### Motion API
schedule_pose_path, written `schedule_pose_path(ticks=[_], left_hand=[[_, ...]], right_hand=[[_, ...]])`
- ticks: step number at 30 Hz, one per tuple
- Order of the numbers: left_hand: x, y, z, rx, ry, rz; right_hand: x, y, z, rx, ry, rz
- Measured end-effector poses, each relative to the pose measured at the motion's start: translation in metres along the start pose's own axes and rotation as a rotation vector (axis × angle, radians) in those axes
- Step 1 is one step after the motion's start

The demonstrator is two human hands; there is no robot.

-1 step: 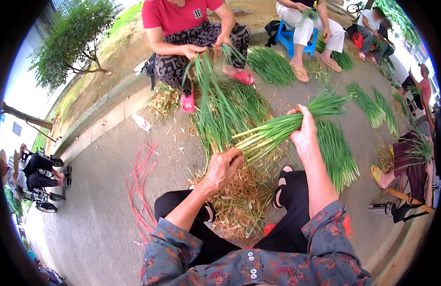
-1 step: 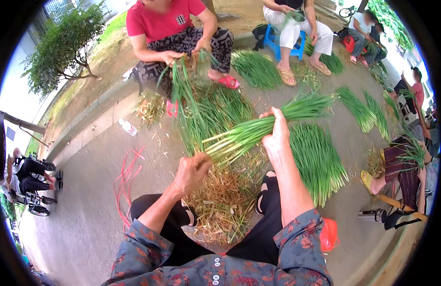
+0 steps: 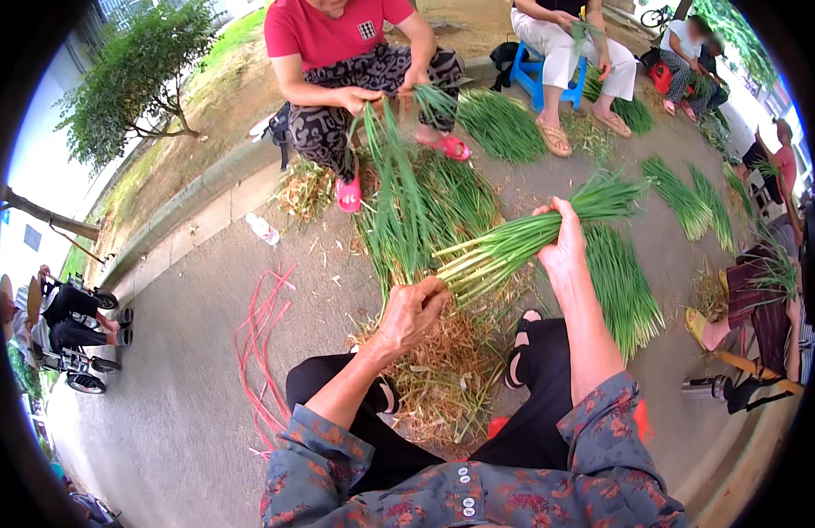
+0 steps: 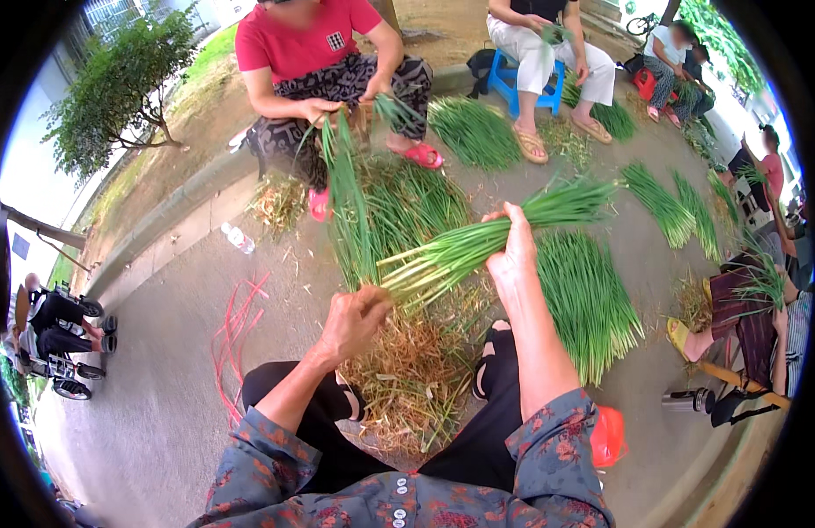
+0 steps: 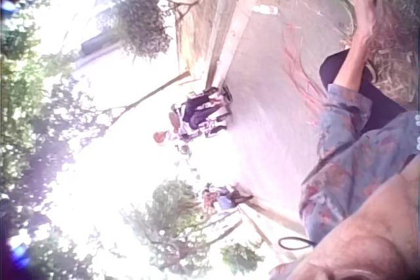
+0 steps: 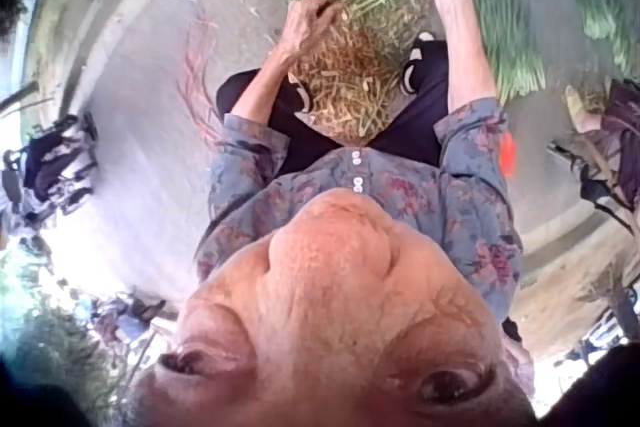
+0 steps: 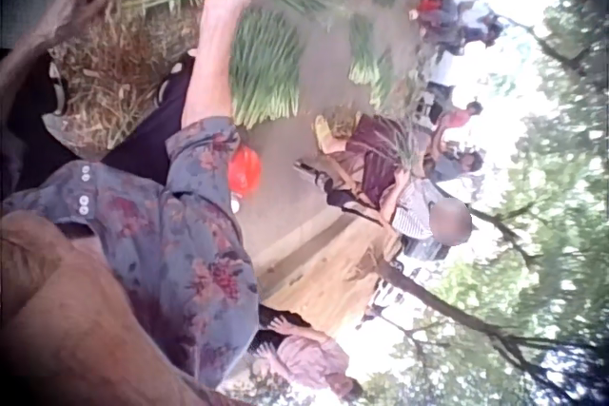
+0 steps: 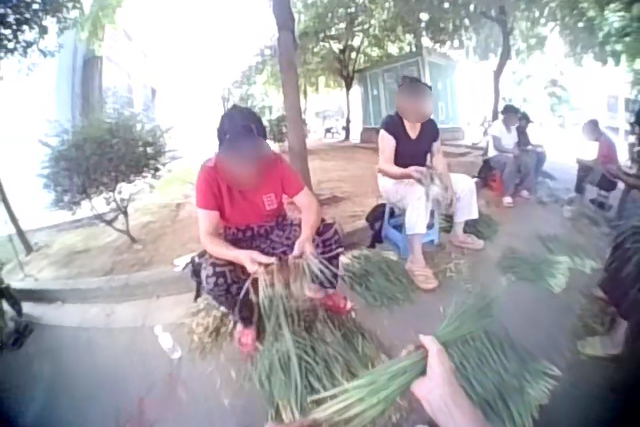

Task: The person bundles scallions by hand, gathering green stalks from a pile on the pavement and tying them into bunches using thin red plastic strips.

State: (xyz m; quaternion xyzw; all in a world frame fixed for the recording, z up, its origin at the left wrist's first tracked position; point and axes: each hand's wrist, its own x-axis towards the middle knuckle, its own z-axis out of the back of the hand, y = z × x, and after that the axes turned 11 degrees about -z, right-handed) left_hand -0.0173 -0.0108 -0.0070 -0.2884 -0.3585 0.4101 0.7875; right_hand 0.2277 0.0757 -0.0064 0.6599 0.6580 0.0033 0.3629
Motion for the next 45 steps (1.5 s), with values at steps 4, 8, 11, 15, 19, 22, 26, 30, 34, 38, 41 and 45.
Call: schedule_pose_path(ticks=[4,8,11,15,19,22,26,30,34,38,41,45], left_hand=[[0.0,-0.006,0.011,-0.216,0.337,0.181],[-0.044,0.029,-0.048,0.161,0.641,-0.076],[-0.057,0.022,-0.065,0.392,0.763,-0.154],[-0.057,0.004,-0.066,0.514,0.742,-0.409],[-0.054,-0.002,-0.07,0.487,0.837,-0.409],[-0.055,-0.01,-0.071,0.546,0.73,-0.383],[-0.043,-0.018,-0.061,0.526,0.878,-0.357],[-0.055,0.001,-0.073,0.464,0.61,-0.53],[-0.038,-0.014,-0.064,0.522,0.998,-0.33],[-0.052,-0.004,-0.068,0.566,0.512,-0.504],[-0.025,-0.023,-0.058,0.497,1.083,-0.181],[-0.037,-0.024,-0.052,0.474,0.415,-0.536]], right_hand=[[0.005,0.012,0.004,0.084,-0.025,0.051],[-0.002,0.019,0.001,0.094,-0.071,0.077],[-0.003,0.018,0.002,0.078,-0.087,0.076],[0.0,0.013,0.003,0.025,-0.046,0.069],[0.001,0.006,0.001,-0.006,0.002,0.016],[-0.003,0.005,-0.002,0.023,0.016,0.021],[-0.011,0.005,-0.007,0.024,0.081,0.027],[-0.005,0.009,-0.01,0.004,0.168,-0.002],[-0.007,0.013,-0.012,0.02,0.204,-0.008],[-0.013,0.013,-0.016,0.039,0.238,-0.026],[-0.013,0.014,-0.013,0.038,0.245,-0.026],[-0.013,0.01,-0.015,0.017,0.273,-0.025]])
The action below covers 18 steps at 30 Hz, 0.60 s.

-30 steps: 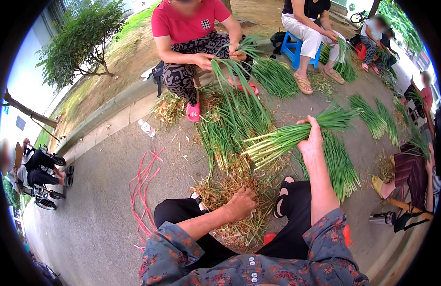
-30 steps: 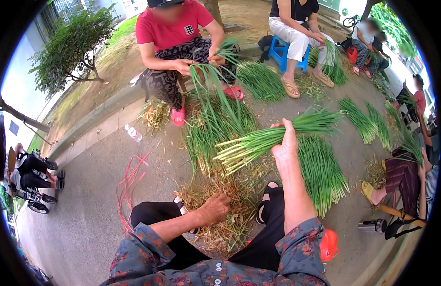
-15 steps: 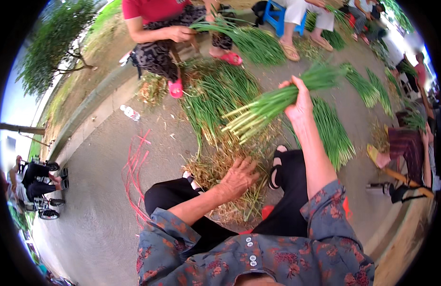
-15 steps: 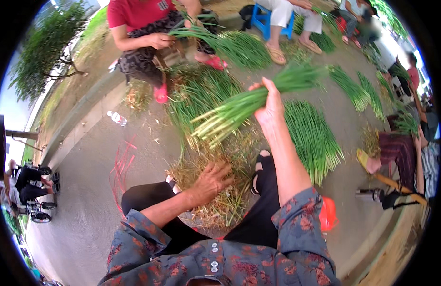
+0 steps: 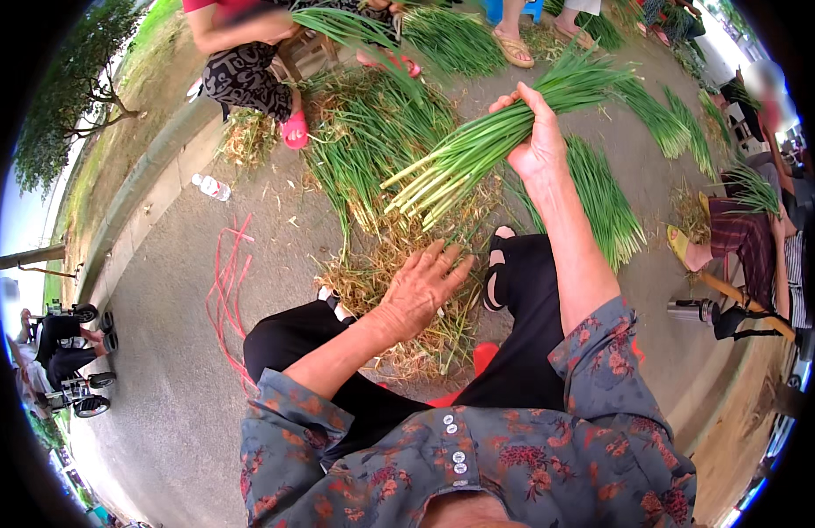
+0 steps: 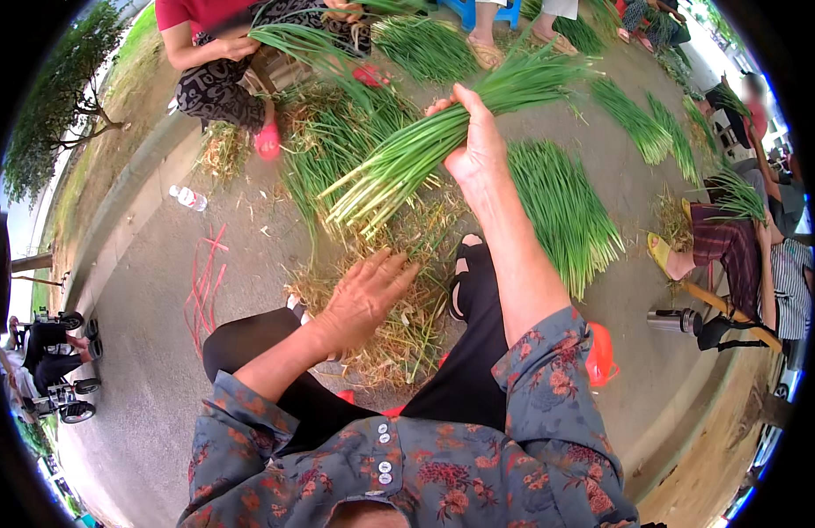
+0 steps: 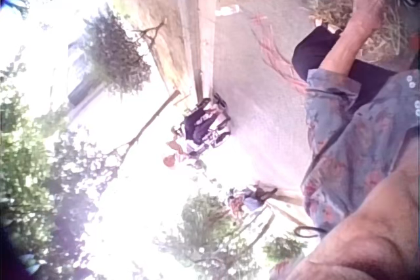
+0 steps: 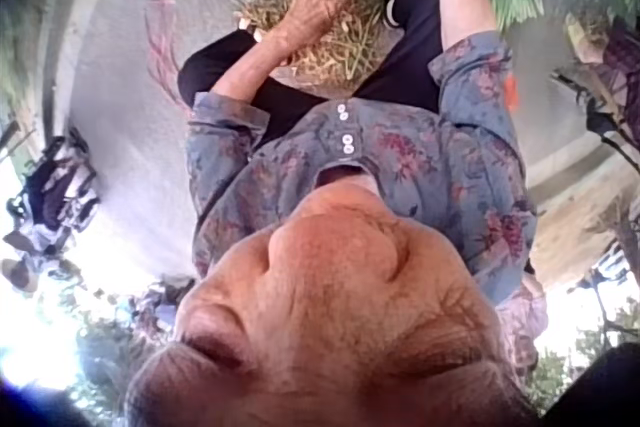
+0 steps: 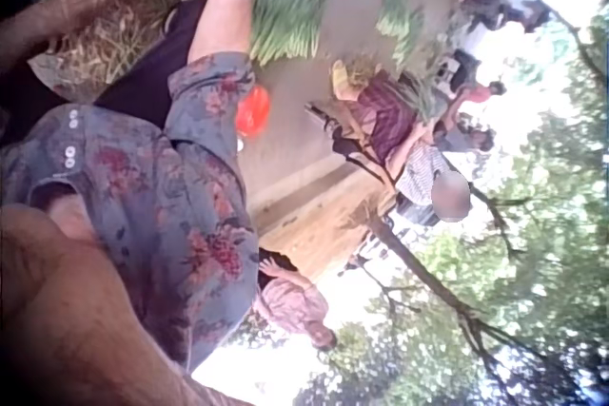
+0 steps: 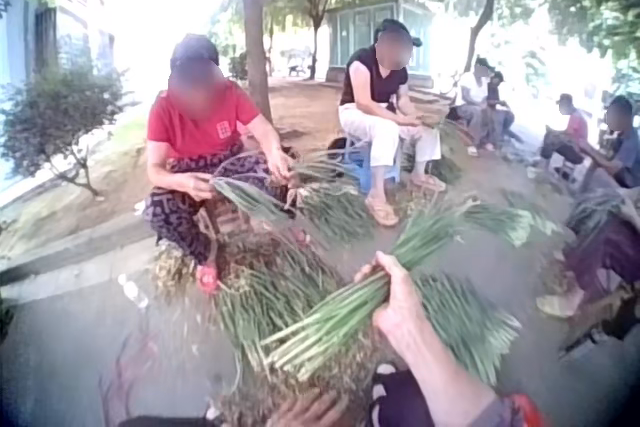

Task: The person bundles scallions by hand, gathering green stalks from a pile on the pavement and tying them into bunches using thin red plastic strips.

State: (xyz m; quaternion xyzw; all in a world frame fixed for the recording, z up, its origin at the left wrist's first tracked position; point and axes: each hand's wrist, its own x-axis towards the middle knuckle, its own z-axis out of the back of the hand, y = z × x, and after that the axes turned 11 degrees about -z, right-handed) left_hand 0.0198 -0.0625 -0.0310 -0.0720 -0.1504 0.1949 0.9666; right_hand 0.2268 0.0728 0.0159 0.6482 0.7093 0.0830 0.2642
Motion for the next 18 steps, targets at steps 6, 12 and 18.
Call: schedule_pose_path(ticks=[6,12,18], left_hand=[[0.018,0.014,0.024,-0.015,-0.392,-0.024],[0.022,0.011,0.01,0.013,-0.096,-0.111],[0.018,0.009,0.034,0.052,-0.431,-0.048]], right_hand=[[-0.003,-0.003,-0.005,-0.142,0.024,-0.003],[-0.006,-0.01,-0.009,-0.232,0.031,-0.004],[-0.006,-0.013,-0.011,-0.251,0.048,-0.034]])
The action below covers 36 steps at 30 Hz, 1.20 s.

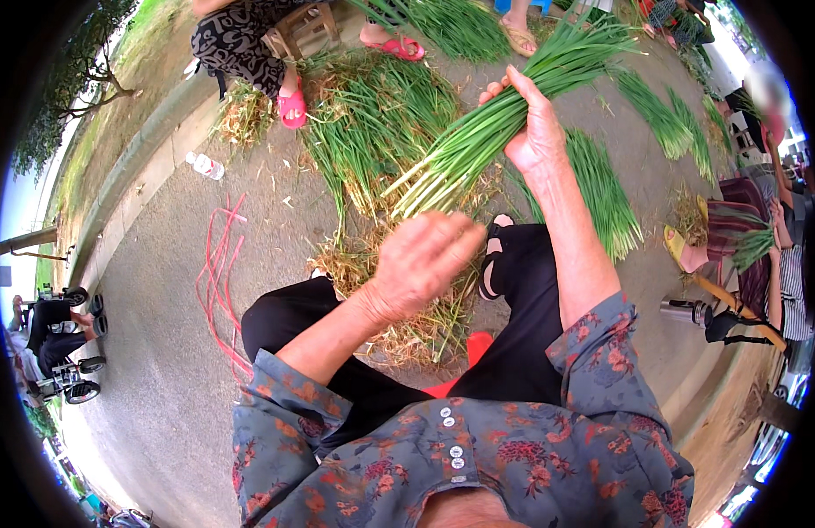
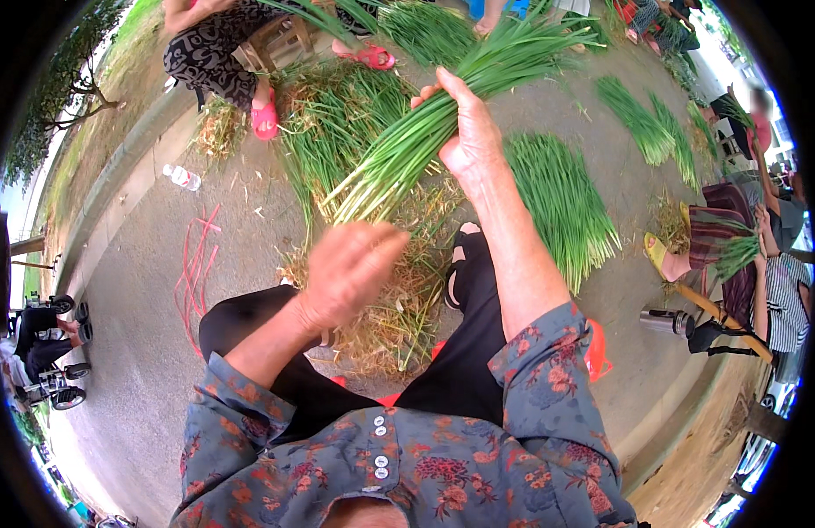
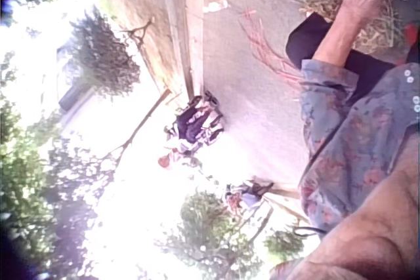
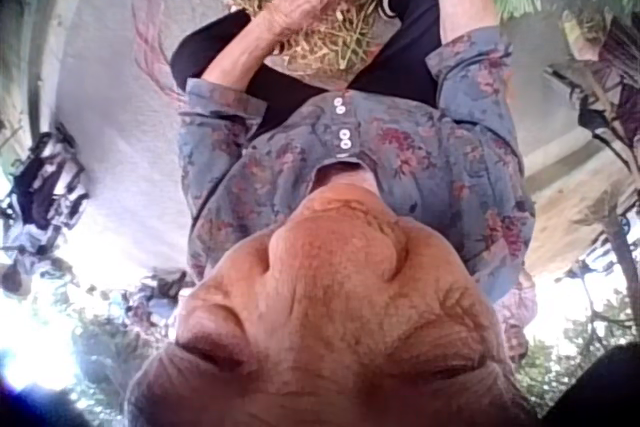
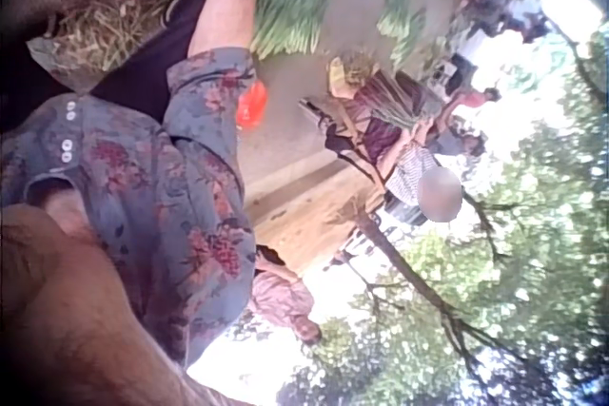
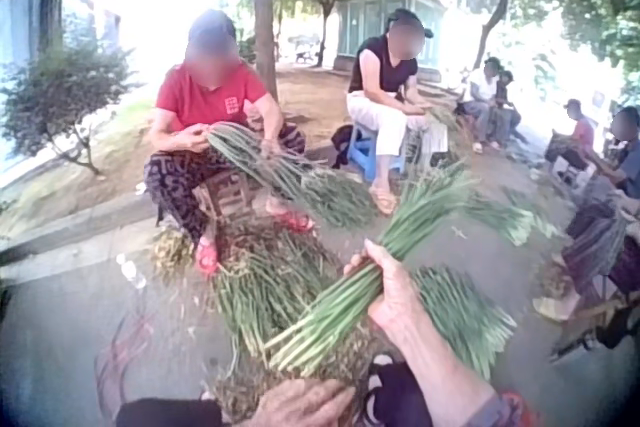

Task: The person bundles scallions by hand, gathering green stalks from a pile on the pavement and tying them into bunches using thin red plastic strips.

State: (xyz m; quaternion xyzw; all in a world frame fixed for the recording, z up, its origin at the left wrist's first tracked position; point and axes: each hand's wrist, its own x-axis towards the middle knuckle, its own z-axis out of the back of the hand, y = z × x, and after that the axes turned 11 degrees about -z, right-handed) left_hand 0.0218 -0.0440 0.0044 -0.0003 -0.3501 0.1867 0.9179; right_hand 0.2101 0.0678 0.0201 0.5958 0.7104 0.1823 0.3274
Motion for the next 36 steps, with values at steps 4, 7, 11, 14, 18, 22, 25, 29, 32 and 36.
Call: schedule_pose_path(ticks=[4,7,11,14,18,22,25,29,32,36], left_hand=[[0.006,0.033,0.012,-0.016,-0.123,0.34],[0.003,0.044,0.01,-0.72,-0.139,0.753],[0.014,0.038,0.019,-1.261,-0.004,0.908],[0.01,0.036,0.017,-1.396,-0.01,0.904],[0.01,0.034,0.021,-1.443,-0.054,0.947],[0.005,0.034,0.019,-1.548,-0.128,0.99],[0.013,0.031,0.02,-1.644,-0.181,0.996],[0.012,0.033,0.017,-1.263,-0.146,0.929],[0.013,0.032,0.013,-1.157,-0.207,0.883],[0.01,0.033,0.011,-1.229,-0.25,0.951]], right_hand=[[-0.003,-0.003,-0.004,-0.005,0.117,-0.056],[-0.005,-0.009,-0.011,-0.014,0.171,-0.104],[-0.006,-0.014,-0.015,0.086,0.291,-0.212],[-0.008,-0.013,-0.016,0.099,0.351,-0.202],[-0.007,-0.016,-0.016,0.08,0.357,-0.189],[-0.014,-0.017,-0.024,0.103,0.359,-0.216],[-0.011,-0.015,-0.017,0.082,0.35,-0.227],[-0.011,-0.014,-0.018,0.029,0.332,-0.212],[-0.013,-0.016,-0.021,0.007,0.325,-0.239],[-0.014,-0.015,-0.021,-0.002,0.32,-0.234]])
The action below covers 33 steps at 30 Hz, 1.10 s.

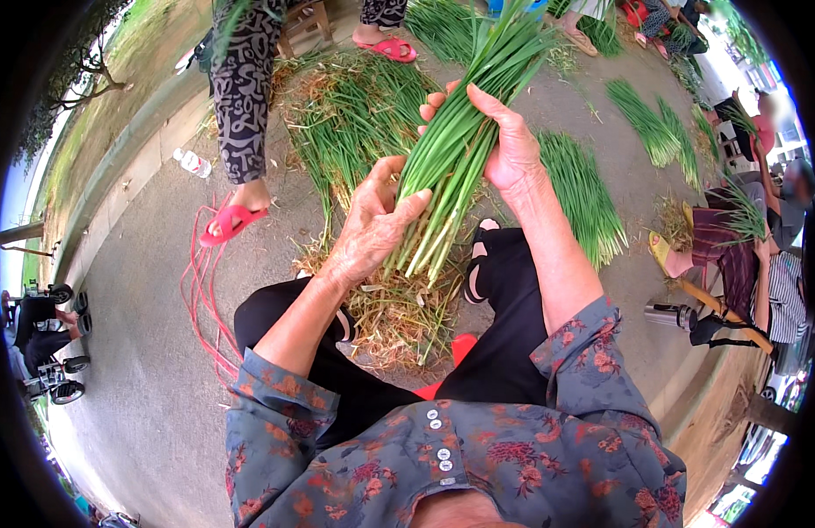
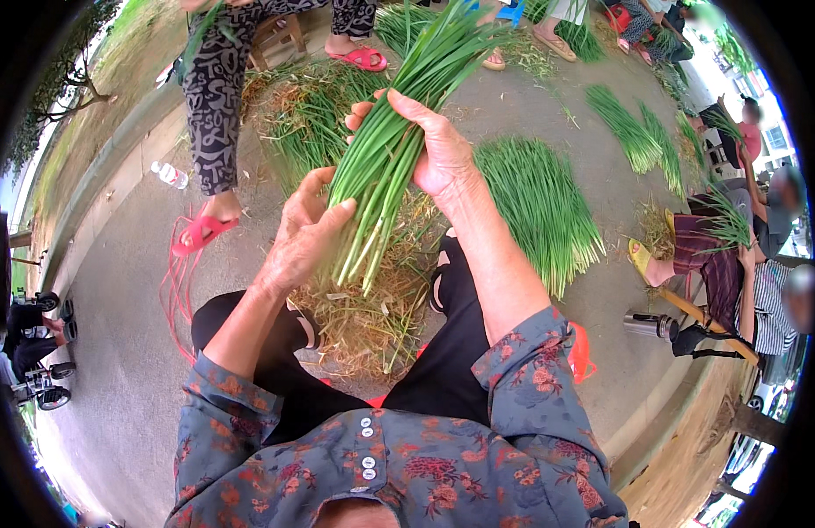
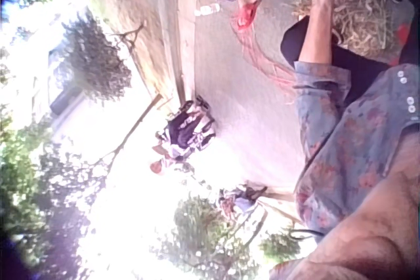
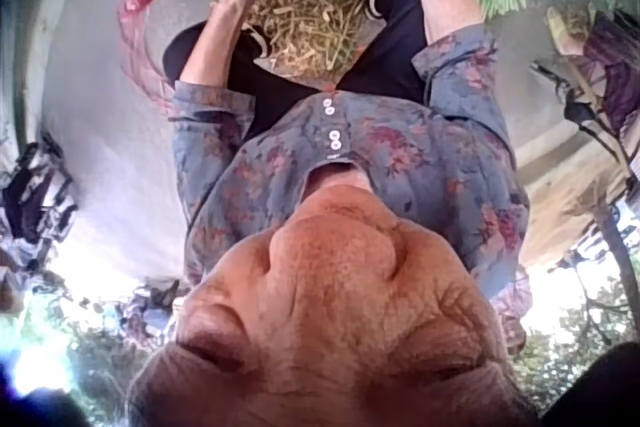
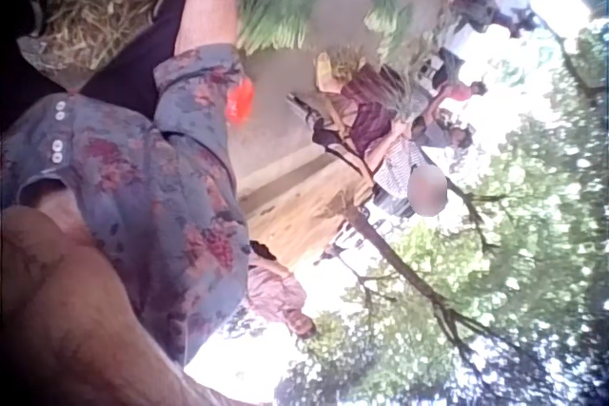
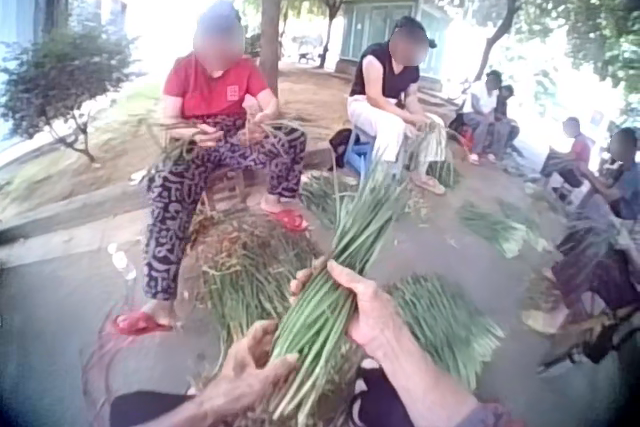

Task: The person bundles scallions by hand, gathering green stalks from a pile on the pavement and tying them into bunches using thin red plastic strips.

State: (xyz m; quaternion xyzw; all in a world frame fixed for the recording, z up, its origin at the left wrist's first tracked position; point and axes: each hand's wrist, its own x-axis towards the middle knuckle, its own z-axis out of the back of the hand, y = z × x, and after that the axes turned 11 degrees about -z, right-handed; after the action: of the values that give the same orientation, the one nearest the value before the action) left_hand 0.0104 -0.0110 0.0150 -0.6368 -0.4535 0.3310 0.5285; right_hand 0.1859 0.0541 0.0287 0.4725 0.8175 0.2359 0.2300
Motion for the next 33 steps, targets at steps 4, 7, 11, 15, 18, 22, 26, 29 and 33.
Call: schedule_pose_path(ticks=[4,7,11,15,18,22,26,29,33], left_hand=[[0.006,0.013,0.004,0.009,0.029,-0.1],[0.006,0.011,0.007,-0.082,0.081,-0.004],[0.007,0.012,0.013,-0.08,0.125,0.091],[0.009,0.015,0.011,-0.169,0.082,0.107],[0.004,0.005,0.002,0.137,0.122,-0.072],[0.005,0.001,0.001,0.071,0.087,-0.026],[0.006,0.001,0.0,0.179,0.081,0.003],[0.006,-0.009,-0.007,0.225,0.061,0.03],[0.003,-0.015,-0.002,0.085,0.11,0.101]], right_hand=[[-0.001,0.002,0.0,-0.027,0.0,-0.005],[-0.002,0.002,-0.001,-0.076,0.014,-0.004],[-0.002,0.0,-0.005,-0.059,0.077,-0.002],[-0.004,-0.002,-0.009,-0.05,0.111,-0.001],[-0.004,-0.003,-0.007,-0.002,0.105,-0.014],[-0.005,-0.005,-0.01,-0.017,0.102,-0.015],[-0.007,-0.004,-0.011,0.003,0.11,-0.011],[-0.007,-0.006,-0.009,-0.005,0.087,-0.012],[0.003,-0.012,-0.017,-0.012,0.012,-0.032]])
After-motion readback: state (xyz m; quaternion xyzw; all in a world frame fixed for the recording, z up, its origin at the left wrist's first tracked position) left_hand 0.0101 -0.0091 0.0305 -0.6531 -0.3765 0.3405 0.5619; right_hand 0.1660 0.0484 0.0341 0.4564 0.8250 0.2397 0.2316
